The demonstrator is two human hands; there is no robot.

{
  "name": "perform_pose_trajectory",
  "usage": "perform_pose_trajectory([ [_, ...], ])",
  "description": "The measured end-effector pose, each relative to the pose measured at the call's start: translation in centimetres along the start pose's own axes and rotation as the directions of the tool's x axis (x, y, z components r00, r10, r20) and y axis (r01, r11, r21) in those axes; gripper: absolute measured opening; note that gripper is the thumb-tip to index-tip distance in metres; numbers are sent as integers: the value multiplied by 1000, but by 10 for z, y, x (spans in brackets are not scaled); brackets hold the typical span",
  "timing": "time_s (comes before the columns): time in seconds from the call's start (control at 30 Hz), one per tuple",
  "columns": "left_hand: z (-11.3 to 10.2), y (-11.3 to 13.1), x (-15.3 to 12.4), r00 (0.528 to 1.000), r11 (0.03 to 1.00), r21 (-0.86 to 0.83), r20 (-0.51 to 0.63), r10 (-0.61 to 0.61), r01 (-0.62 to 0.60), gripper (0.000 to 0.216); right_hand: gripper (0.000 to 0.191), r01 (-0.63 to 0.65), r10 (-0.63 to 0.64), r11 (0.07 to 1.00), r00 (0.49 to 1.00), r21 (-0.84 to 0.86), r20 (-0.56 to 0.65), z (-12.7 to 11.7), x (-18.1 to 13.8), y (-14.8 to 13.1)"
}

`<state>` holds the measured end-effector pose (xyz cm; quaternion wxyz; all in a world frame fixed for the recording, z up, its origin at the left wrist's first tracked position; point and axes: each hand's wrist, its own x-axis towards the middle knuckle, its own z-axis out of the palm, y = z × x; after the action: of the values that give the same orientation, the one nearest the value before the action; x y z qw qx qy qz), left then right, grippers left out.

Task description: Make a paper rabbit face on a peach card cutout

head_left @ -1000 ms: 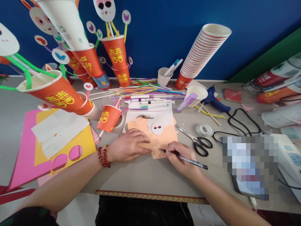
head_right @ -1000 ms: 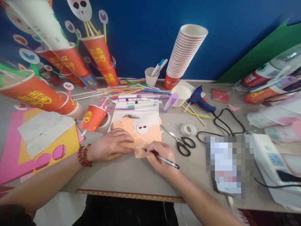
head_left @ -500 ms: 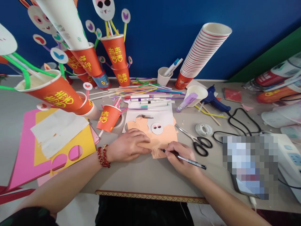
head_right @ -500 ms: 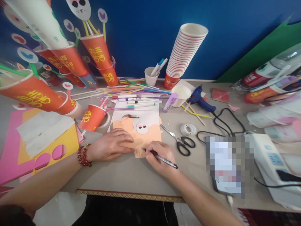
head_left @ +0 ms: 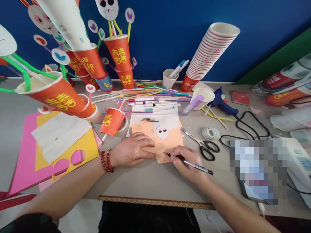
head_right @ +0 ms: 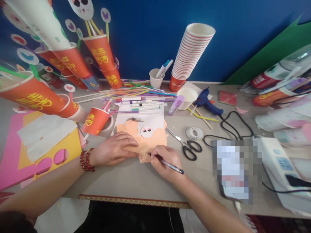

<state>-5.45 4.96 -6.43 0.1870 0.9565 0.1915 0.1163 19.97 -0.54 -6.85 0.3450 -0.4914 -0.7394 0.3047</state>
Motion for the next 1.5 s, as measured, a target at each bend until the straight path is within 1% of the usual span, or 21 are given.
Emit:
perform_pose_trajectory([
  [0.63, 1, -1, 0, 1000, 1000, -1, 13, 3, -3, 32, 16, -2, 2, 1000, 1000, -9, -7, 0, -1, 1],
  [0.8, 0, 0, 0, 1000, 1000, -2, 16, 5, -5, 32, 16, -6, 6, 1000, 1000, -12, 8, 0, -2, 2],
  [1.0, 1, 0, 0, 1000, 1000, 2, 24, 0, 0, 32, 17, 30, -30, 1000, 1000, 4, 2, 1, -2, 4],
  [1.5, -1, -1, 0, 1000, 1000, 0, 17, 10, -10, 32, 18, 40, -40, 999, 999, 5, -8, 0, -3, 4],
])
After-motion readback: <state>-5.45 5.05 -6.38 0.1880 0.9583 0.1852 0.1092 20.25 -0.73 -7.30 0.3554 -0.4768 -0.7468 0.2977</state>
